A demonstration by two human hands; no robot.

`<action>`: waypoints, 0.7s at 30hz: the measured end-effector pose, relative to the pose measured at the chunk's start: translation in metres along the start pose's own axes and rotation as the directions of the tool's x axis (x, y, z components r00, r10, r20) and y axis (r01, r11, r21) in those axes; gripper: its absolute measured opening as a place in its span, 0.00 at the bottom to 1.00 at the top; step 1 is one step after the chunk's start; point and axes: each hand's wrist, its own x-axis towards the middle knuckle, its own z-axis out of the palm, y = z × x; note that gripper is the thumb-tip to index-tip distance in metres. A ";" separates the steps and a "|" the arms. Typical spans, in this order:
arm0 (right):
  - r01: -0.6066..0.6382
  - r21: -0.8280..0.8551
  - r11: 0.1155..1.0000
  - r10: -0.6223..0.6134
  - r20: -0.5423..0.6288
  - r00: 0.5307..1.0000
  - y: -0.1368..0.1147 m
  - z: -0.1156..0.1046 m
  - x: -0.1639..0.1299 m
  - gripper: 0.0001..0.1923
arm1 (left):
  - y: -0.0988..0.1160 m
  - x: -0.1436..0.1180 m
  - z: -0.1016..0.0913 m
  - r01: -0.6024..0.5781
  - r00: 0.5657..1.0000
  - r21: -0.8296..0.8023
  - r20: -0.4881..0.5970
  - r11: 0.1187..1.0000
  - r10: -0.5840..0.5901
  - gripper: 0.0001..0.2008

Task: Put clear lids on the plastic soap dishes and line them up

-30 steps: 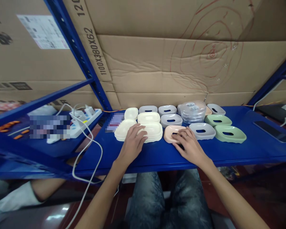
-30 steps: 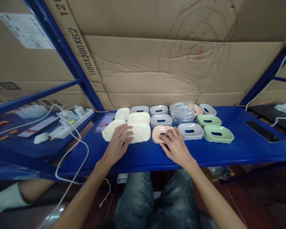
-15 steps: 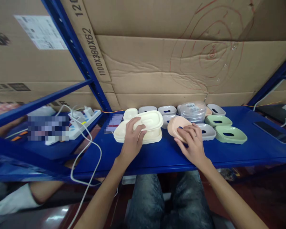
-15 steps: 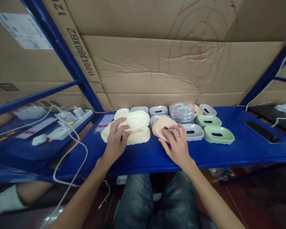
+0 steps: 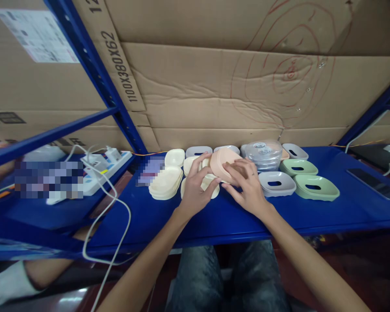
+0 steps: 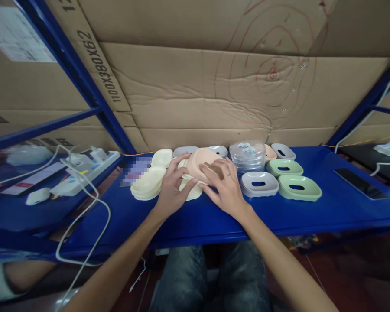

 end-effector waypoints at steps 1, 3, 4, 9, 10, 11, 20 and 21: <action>-0.009 0.016 1.000 0.009 0.017 1.000 0.000 0.001 -0.001 0.41 | -0.001 -0.001 0.000 0.008 1.000 -0.010 -0.009 1.000 -0.008 0.07; -0.012 0.039 0.999 0.010 0.043 0.999 0.002 0.001 -0.004 0.42 | -0.004 -0.003 0.000 0.025 1.000 -0.030 -0.012 0.999 -0.025 0.07; -0.006 0.044 0.999 0.004 0.047 0.999 0.003 0.002 -0.005 0.43 | -0.006 -0.004 0.000 0.035 0.999 -0.044 -0.005 0.998 -0.036 0.07; 0.020 0.033 0.999 -0.022 0.064 0.998 0.007 0.004 -0.012 0.46 | -0.009 -0.011 -0.001 0.098 0.995 -0.167 0.041 0.981 -0.093 0.09; 0.016 0.028 0.999 -0.017 0.070 0.997 0.006 0.004 -0.013 0.47 | -0.008 -0.011 -0.001 0.117 0.993 -0.209 0.042 0.971 -0.110 0.10; 0.008 0.022 1.000 -0.009 0.074 0.997 0.005 0.003 -0.014 0.47 | -0.007 -0.012 -0.001 0.135 0.991 -0.259 0.040 0.956 -0.129 0.13; 0.082 -0.094 0.992 -0.077 0.057 0.995 -0.003 0.007 -0.017 0.40 | -0.005 -0.002 -0.007 0.512 0.810 -0.689 0.189 0.513 -0.554 0.30; 0.094 -0.109 0.990 -0.087 0.067 0.994 -0.004 0.007 -0.017 0.38 | -0.005 -0.001 -0.008 0.567 0.773 -0.705 0.274 0.427 -0.572 0.31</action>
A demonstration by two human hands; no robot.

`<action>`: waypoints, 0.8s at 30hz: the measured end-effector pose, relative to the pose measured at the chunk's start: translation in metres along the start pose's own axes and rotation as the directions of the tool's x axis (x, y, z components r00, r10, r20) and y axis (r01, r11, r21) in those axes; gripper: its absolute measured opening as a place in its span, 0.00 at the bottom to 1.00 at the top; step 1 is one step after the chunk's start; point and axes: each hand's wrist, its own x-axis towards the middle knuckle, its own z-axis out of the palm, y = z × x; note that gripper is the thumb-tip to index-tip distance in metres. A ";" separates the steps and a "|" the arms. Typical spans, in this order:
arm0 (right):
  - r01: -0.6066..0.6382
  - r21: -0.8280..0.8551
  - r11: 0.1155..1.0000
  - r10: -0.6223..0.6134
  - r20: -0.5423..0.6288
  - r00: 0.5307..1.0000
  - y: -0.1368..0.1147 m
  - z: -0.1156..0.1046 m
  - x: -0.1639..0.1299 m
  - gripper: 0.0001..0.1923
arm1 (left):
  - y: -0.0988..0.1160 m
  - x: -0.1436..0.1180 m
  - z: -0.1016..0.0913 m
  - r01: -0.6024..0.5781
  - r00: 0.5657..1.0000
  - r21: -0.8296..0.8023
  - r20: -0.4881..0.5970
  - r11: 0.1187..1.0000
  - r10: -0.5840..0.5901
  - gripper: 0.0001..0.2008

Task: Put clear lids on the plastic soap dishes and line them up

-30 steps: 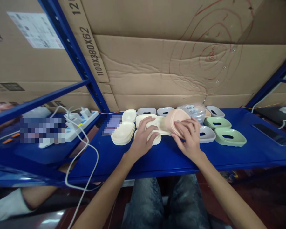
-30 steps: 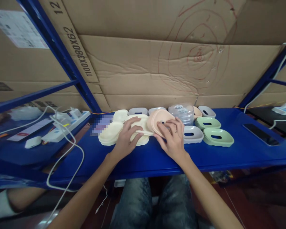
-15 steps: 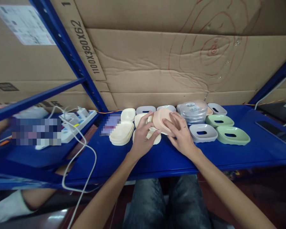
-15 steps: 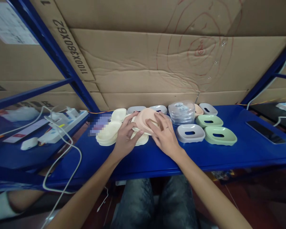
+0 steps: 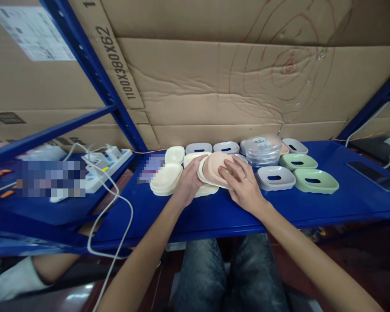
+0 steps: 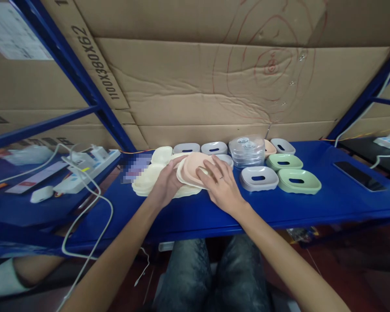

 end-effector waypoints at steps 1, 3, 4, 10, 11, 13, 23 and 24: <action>0.008 -0.013 1.000 -0.007 0.019 1.000 0.000 0.000 0.000 0.37 | 0.002 0.000 0.000 0.062 0.998 -0.030 0.029 0.998 -0.061 0.32; 0.019 -0.027 0.999 -0.016 0.079 0.997 -0.002 0.000 0.000 0.35 | 0.004 -0.002 0.002 0.108 0.994 -0.029 0.037 0.994 -0.107 0.34; 0.024 -0.029 0.999 -0.020 0.109 0.994 -0.002 0.000 0.001 0.35 | 0.005 -0.003 0.004 0.112 0.993 -0.015 0.025 0.994 -0.112 0.35; 0.046 0.017 0.999 -0.048 0.127 0.991 -0.009 -0.002 0.005 0.34 | 0.002 -0.004 0.006 0.076 0.997 0.022 0.009 0.997 -0.076 0.36; 0.038 0.046 0.998 -0.043 0.114 0.993 -0.010 -0.002 0.005 0.36 | 0.001 -0.003 0.005 0.069 0.998 0.024 0.001 0.997 -0.069 0.36; -0.006 0.106 0.994 -0.003 0.080 0.997 -0.010 -0.004 0.006 0.39 | 0.000 -0.002 0.002 0.059 0.998 0.036 -0.025 0.998 -0.058 0.35; -0.447 0.377 0.811 0.466 0.047 0.884 -0.006 0.002 0.000 0.27 | 0.001 -0.001 0.001 0.057 0.998 0.060 0.013 0.997 -0.058 0.31; -0.480 0.452 0.752 0.513 0.058 0.857 -0.005 0.003 0.000 0.26 | 0.000 -0.001 0.002 0.057 0.998 0.061 0.016 0.997 -0.058 0.31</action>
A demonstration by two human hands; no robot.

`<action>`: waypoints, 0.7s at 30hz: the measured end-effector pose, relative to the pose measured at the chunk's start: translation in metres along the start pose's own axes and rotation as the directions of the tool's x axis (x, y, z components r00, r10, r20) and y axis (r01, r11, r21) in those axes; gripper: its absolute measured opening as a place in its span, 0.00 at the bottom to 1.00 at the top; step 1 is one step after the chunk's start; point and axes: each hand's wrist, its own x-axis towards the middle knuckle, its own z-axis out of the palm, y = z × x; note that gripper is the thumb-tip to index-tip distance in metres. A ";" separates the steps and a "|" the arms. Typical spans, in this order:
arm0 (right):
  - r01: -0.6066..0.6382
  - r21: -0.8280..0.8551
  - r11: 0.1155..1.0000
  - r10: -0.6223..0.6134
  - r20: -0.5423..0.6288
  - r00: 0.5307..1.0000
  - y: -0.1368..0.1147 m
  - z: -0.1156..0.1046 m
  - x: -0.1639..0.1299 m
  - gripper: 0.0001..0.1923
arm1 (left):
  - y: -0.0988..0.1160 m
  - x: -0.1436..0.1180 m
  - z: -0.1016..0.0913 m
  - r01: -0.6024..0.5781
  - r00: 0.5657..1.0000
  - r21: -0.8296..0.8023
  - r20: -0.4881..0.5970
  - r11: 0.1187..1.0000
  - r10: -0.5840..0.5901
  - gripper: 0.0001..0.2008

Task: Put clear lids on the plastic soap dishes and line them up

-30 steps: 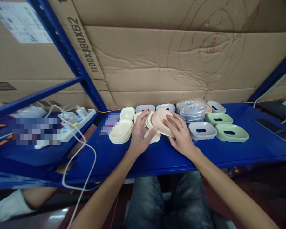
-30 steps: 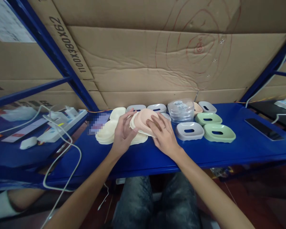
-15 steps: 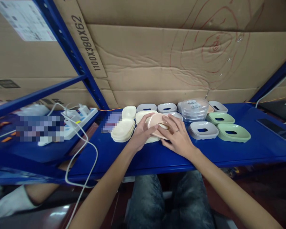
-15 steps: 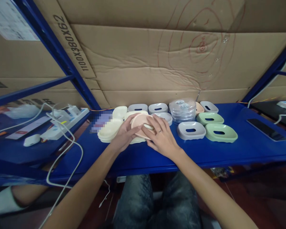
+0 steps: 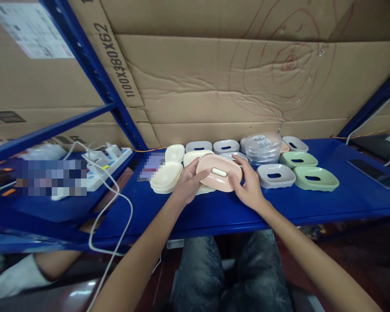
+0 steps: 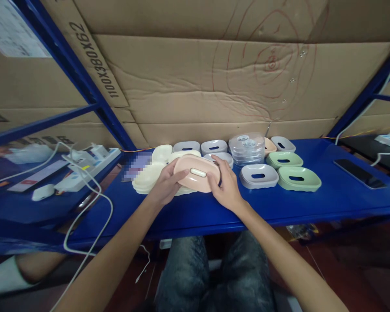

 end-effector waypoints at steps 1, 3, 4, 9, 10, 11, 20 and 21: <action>-0.059 0.097 0.994 0.059 0.003 0.998 0.001 0.001 0.001 0.25 | 0.000 0.000 0.001 -0.002 1.000 0.000 0.002 1.000 0.002 0.31; -0.173 0.271 0.947 0.162 0.060 0.985 0.004 0.000 0.005 0.23 | 0.000 0.000 0.001 -0.015 1.000 0.001 0.004 1.000 0.015 0.31; -0.215 0.327 0.920 0.196 0.092 0.976 0.005 0.000 0.006 0.23 | 0.000 0.000 0.001 -0.018 1.000 0.002 0.007 1.000 0.018 0.31; -0.270 0.360 0.893 0.240 0.127 0.962 0.007 -0.005 0.009 0.24 | 0.003 0.000 -0.001 0.051 0.998 0.013 0.039 0.999 -0.051 0.31; -0.270 0.357 0.894 0.240 0.125 0.963 0.007 -0.005 0.009 0.24 | 0.003 0.000 -0.002 0.058 0.997 0.016 0.040 0.998 -0.058 0.30; -0.271 0.359 0.893 0.241 0.127 0.962 0.006 -0.006 0.008 0.24 | 0.003 0.001 -0.002 0.057 0.998 0.022 0.038 0.998 -0.057 0.29; -0.331 0.430 0.840 0.289 0.162 0.943 0.003 -0.006 0.010 0.25 | 0.002 0.002 -0.003 0.071 0.997 0.008 0.015 0.997 -0.071 0.26; -0.328 0.422 0.846 0.286 0.161 0.945 0.003 -0.006 0.010 0.25 | 0.003 0.003 -0.003 0.089 0.996 0.008 0.021 0.996 -0.089 0.26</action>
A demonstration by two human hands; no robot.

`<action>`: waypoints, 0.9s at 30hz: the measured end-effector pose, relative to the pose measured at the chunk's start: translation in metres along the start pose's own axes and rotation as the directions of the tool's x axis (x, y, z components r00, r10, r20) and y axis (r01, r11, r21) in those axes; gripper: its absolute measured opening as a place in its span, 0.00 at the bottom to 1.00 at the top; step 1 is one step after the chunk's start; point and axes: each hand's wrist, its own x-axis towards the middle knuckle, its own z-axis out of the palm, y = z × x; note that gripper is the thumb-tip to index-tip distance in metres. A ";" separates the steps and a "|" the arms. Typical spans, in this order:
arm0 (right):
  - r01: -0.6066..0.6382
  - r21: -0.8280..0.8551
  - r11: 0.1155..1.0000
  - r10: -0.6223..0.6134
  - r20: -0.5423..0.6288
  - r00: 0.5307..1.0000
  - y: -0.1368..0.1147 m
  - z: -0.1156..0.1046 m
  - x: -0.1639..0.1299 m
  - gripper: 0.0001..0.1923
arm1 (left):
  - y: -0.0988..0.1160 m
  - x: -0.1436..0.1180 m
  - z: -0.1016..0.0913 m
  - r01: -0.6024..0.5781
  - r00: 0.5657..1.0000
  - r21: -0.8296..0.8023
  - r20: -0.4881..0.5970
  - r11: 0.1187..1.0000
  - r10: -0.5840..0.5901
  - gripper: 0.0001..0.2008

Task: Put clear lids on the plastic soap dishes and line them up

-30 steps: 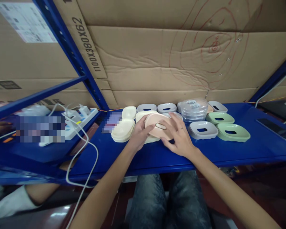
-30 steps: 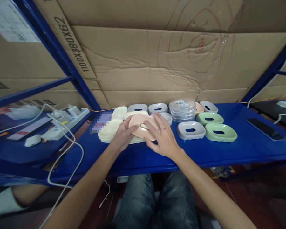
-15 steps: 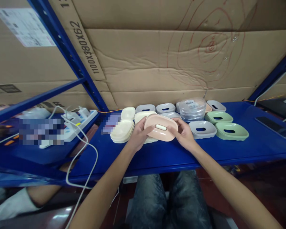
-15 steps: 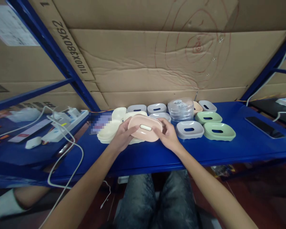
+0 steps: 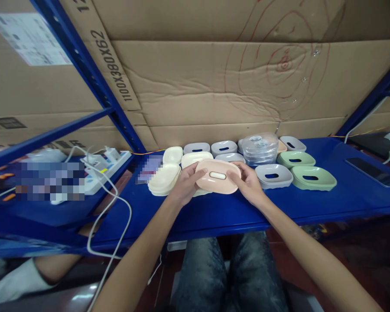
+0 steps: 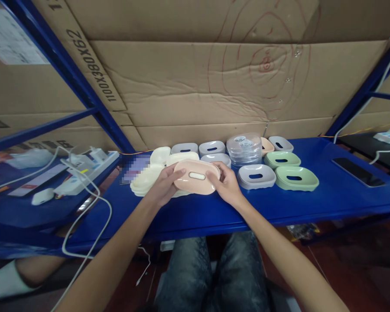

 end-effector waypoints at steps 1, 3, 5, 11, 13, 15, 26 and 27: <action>0.011 -0.018 1.000 -0.011 -0.002 1.000 0.001 0.000 0.000 0.24 | 0.001 0.000 0.000 0.021 1.000 0.006 0.008 1.000 -0.021 0.26; 0.049 -0.068 0.996 -0.049 -0.012 0.999 0.004 0.001 -0.001 0.23 | 0.004 0.003 0.000 0.071 0.997 0.033 0.030 0.997 -0.072 0.26; 0.094 -0.124 0.988 -0.098 -0.027 0.995 0.004 -0.001 0.001 0.22 | 0.007 0.008 0.001 0.099 0.994 0.057 0.039 0.993 -0.101 0.27; 0.316 -0.540 0.780 -0.455 -0.144 0.879 -0.024 -0.046 0.041 0.21 | 0.029 0.038 0.008 -0.086 0.991 -0.068 -0.108 0.994 0.078 0.26; 0.289 -0.750 0.595 -0.535 -0.102 0.838 -0.032 -0.073 0.062 0.24 | 0.035 0.049 0.007 -0.076 0.992 -0.144 -0.108 0.987 0.060 0.26; 0.233 -0.865 0.444 -0.513 -0.032 0.858 -0.033 -0.100 0.081 0.30 | 0.037 0.056 0.005 -0.023 0.998 -0.224 -0.069 0.974 0.008 0.25; 0.256 -0.886 0.387 -0.318 0.133 0.939 0.013 -0.154 0.101 0.44 | 0.023 0.060 -0.010 0.150 0.988 -0.277 0.076 0.949 -0.134 0.21; 0.253 -0.887 0.387 -0.337 0.120 0.934 0.013 -0.154 0.101 0.45 | 0.023 0.060 -0.011 0.148 0.988 -0.272 0.078 0.951 -0.132 0.21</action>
